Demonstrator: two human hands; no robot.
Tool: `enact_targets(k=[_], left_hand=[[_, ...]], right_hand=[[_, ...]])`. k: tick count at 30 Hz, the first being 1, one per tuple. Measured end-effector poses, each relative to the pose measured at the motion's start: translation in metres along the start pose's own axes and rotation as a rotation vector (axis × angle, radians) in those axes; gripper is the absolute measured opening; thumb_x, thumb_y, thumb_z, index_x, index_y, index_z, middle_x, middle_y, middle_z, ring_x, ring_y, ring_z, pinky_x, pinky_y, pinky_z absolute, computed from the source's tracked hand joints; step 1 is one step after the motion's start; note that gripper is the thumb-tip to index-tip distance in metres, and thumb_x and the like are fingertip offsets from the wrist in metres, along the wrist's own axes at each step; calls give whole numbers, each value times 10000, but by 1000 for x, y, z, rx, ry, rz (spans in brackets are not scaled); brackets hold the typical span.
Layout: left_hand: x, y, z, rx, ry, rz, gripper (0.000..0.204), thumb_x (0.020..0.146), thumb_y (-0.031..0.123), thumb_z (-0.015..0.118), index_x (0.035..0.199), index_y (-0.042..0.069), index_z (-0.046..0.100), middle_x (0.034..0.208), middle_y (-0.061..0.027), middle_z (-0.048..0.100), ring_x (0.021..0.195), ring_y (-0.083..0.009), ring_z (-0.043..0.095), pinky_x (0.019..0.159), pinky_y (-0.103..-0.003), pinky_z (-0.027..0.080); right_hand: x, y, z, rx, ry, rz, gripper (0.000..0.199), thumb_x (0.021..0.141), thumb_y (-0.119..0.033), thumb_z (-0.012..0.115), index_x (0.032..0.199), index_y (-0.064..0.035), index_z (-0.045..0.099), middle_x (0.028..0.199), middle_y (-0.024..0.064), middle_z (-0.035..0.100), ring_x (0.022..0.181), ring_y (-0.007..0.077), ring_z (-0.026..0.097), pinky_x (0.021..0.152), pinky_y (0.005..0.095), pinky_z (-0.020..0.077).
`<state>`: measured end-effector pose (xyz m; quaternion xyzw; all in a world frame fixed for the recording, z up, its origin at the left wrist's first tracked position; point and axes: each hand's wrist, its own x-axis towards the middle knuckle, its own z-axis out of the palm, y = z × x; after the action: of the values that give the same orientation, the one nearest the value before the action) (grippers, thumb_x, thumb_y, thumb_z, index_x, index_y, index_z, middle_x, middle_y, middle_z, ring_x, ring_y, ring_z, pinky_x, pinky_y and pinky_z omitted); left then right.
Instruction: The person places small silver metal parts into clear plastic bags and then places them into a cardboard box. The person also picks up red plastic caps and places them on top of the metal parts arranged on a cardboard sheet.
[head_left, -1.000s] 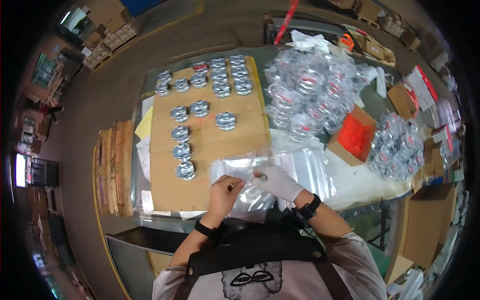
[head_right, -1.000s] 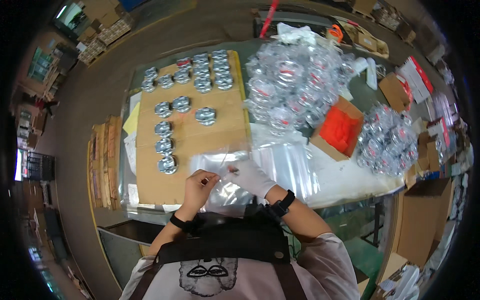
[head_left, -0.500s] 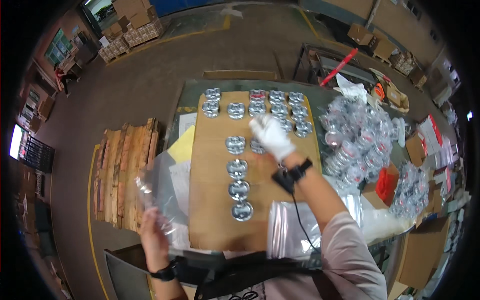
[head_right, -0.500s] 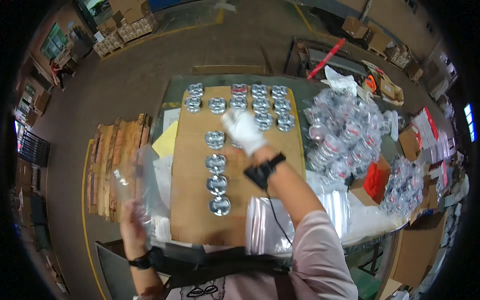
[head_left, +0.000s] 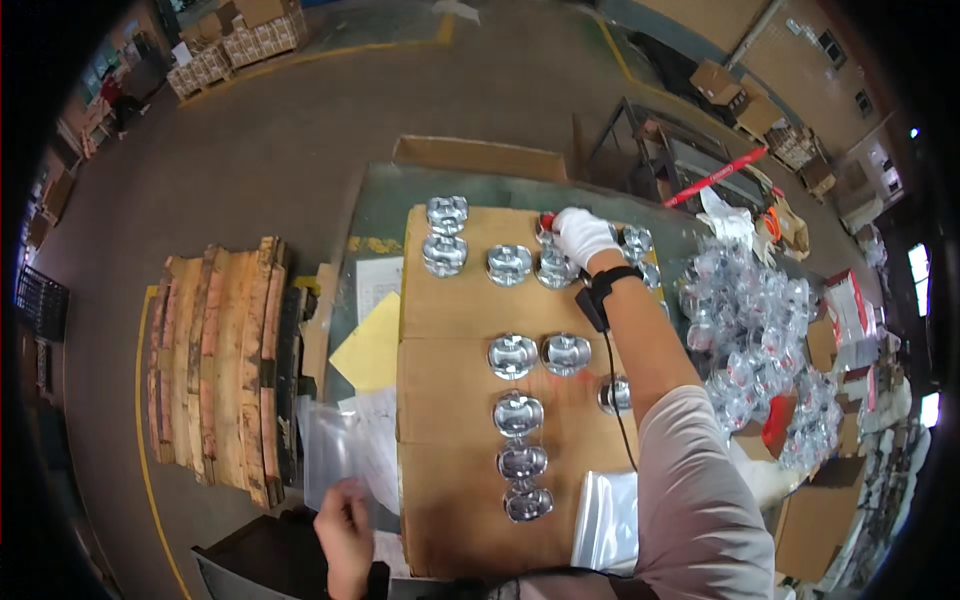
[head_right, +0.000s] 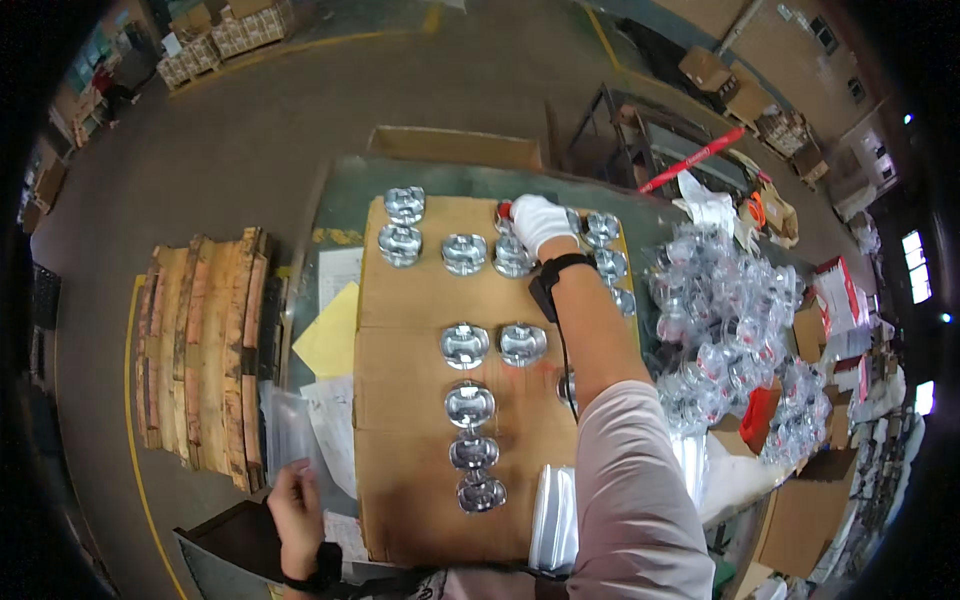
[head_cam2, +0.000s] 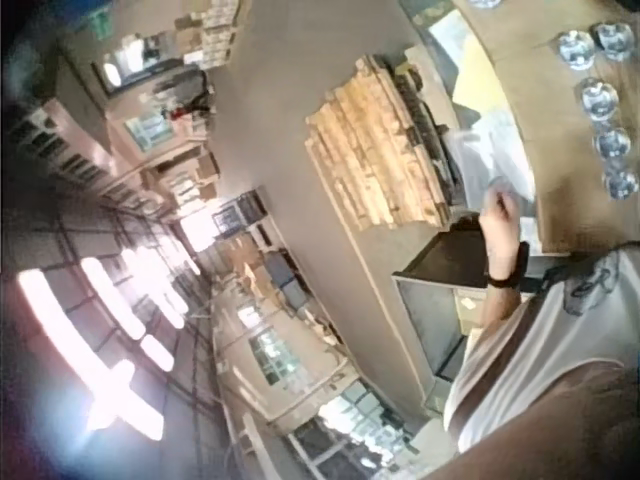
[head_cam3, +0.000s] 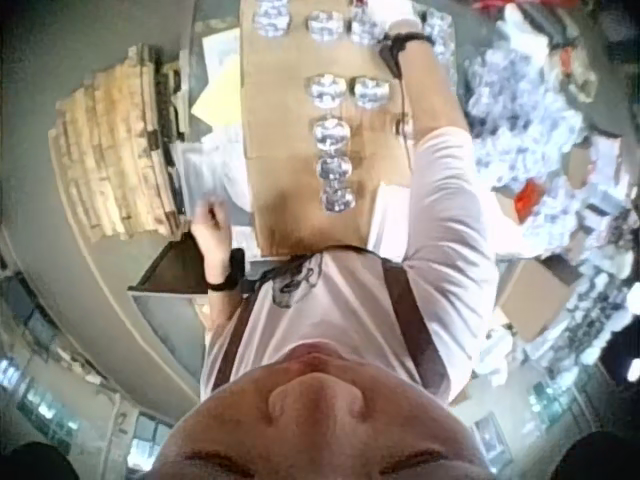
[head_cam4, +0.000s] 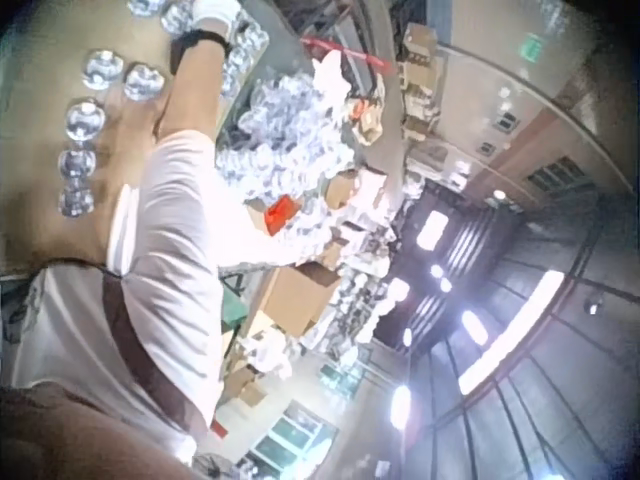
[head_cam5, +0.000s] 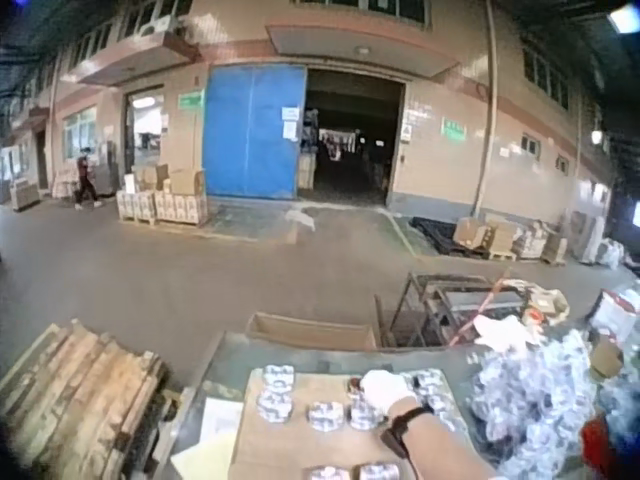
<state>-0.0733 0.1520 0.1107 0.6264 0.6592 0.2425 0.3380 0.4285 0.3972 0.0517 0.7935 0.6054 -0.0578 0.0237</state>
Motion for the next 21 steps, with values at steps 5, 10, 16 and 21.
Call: enact_targets(k=[5,10,16,21], left_hand=[[-8,1,54,49,-265,151,197,864,125,631,1030,19,649,812,-189,655,637,-348,628,593,-388,508],[-51,-10,92,-50,-400,153,214,888,169,609,1035,21,658,914,-174,665,786,-328,647,691,-379,514],[-96,-72,138,-935,-242,-282,255,979,248,540,1058,41,668,846,-128,692,760,-188,651,670,-331,499],[-123,-27,85,-217,55,254,249,966,230,556,1150,96,657,900,-187,683,776,-282,676,670,-347,511]], right_hand=[[-79,-22,-55,94,333,-173,208,829,-224,660,971,-72,660,939,153,663,850,350,653,730,445,529],[-243,-121,-91,588,126,-357,331,878,-243,615,1097,0,565,983,237,614,849,421,613,710,486,507],[-420,-182,46,889,27,-459,331,834,-257,648,1012,10,569,802,213,624,753,442,616,682,493,499],[-454,-192,46,490,-156,-529,287,832,-245,625,1014,-26,588,851,196,643,770,421,634,679,487,520]])
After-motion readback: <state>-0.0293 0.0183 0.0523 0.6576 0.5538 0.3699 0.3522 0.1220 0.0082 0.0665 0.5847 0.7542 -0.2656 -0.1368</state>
